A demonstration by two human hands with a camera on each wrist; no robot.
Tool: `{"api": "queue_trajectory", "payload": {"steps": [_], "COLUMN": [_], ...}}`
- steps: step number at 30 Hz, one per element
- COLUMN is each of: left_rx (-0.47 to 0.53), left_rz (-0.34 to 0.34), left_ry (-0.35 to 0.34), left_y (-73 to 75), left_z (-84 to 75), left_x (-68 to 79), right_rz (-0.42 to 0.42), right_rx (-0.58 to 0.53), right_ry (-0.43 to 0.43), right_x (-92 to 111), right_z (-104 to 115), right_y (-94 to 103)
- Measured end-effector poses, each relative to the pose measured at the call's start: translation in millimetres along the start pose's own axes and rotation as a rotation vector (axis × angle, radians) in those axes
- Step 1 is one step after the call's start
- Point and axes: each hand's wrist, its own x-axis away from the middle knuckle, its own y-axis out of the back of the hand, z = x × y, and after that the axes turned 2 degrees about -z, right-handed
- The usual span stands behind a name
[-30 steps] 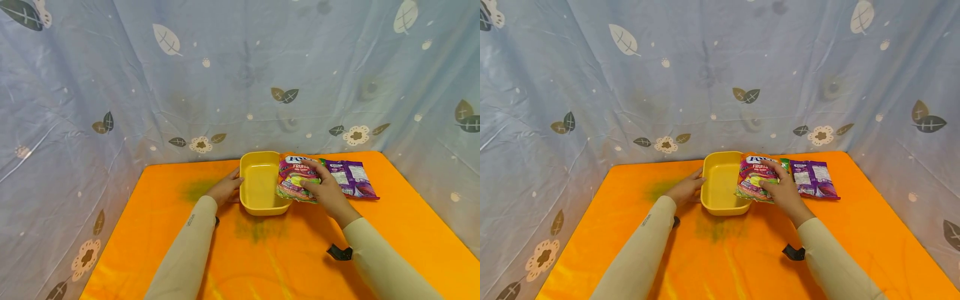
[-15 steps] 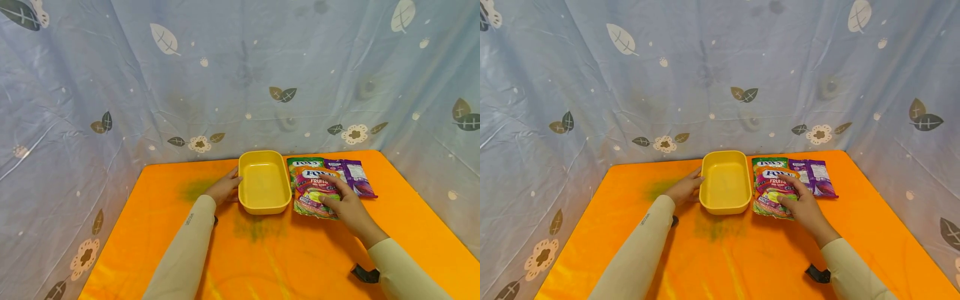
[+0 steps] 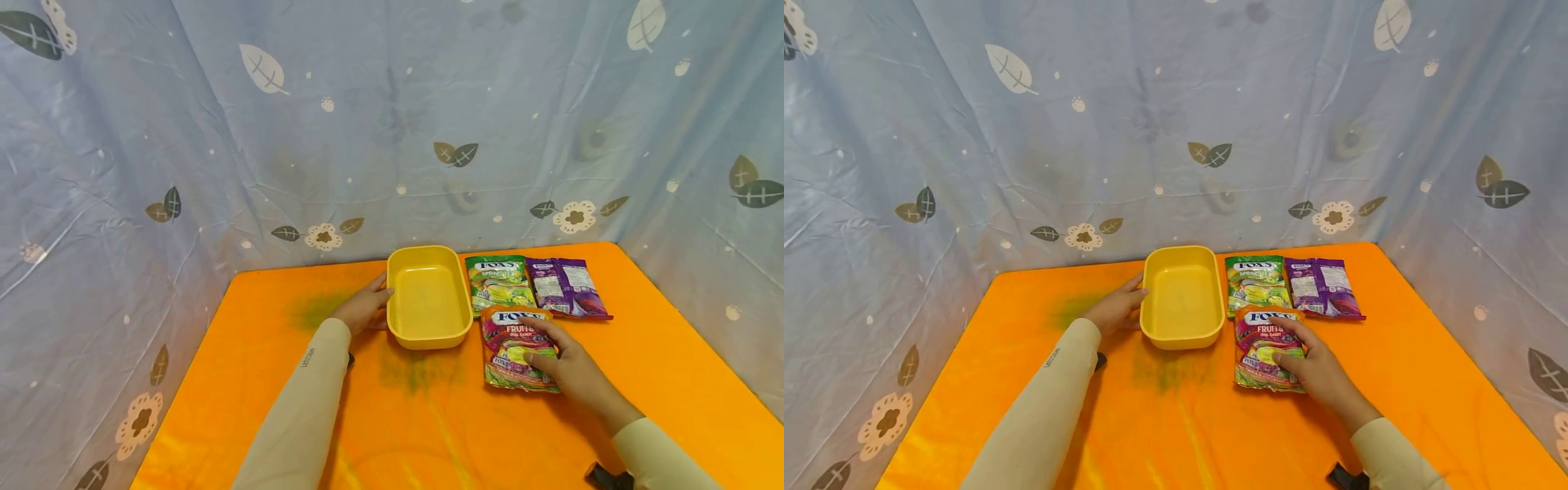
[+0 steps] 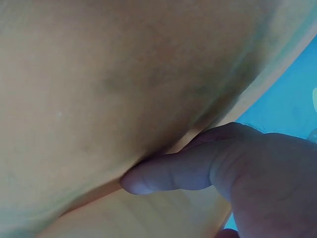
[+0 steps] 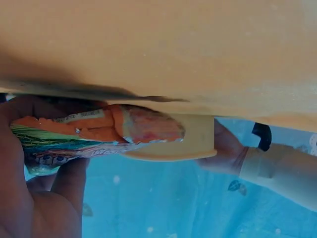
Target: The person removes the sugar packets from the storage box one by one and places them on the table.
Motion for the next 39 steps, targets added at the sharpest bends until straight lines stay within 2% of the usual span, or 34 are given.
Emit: {"api": "queue_trajectory", "payload": {"steps": [4, 12, 16, 20, 21, 24, 28, 32, 39], "left_rx": [-0.028, -0.038, -0.052, -0.109, -0.144, -0.334, -0.562, -0.657, -0.872], "left_rz": [-0.008, 0.0, 0.006, -0.024, -0.041, -0.136, -0.273, -0.347, -0.432], "left_ry": [-0.001, -0.003, -0.01, -0.034, -0.044, -0.11, -0.182, -0.222, -0.297], "left_y": [2.0, 3.8, 3.0, 2.6, 2.1, 1.0, 3.1, 9.8, 25.9], "left_z": [0.6, 0.5, 0.0, 1.8, 2.8, 5.6, 7.8, 6.3, -11.5], "left_x": [-1.1, -2.0, -3.4, -3.4, -2.8, 0.0, 4.6, 9.9, 15.3], "right_rz": [0.045, 0.082, 0.062, 0.014, 0.0, -0.039, -0.038, -0.046, -0.069], "right_rx": [-0.032, 0.026, 0.114, 0.276, 0.322, 0.425, 0.41, 0.419, 0.562], "right_ry": [-0.015, -0.01, -0.035, -0.024, -0.016, 0.006, 0.048, 0.1, 0.216], "right_x": [-1.7, -4.7, -3.5, -0.5, 0.7, 3.2, -2.3, -12.5, -32.2], "right_z": [-3.3, -5.3, 0.7, 5.7, 6.4, 7.9, 11.3, 21.4, 49.4], "right_y": [-3.9, -4.2, -0.9, 3.2, 4.9, 11.4, 18.5, 21.2, 16.9]}}
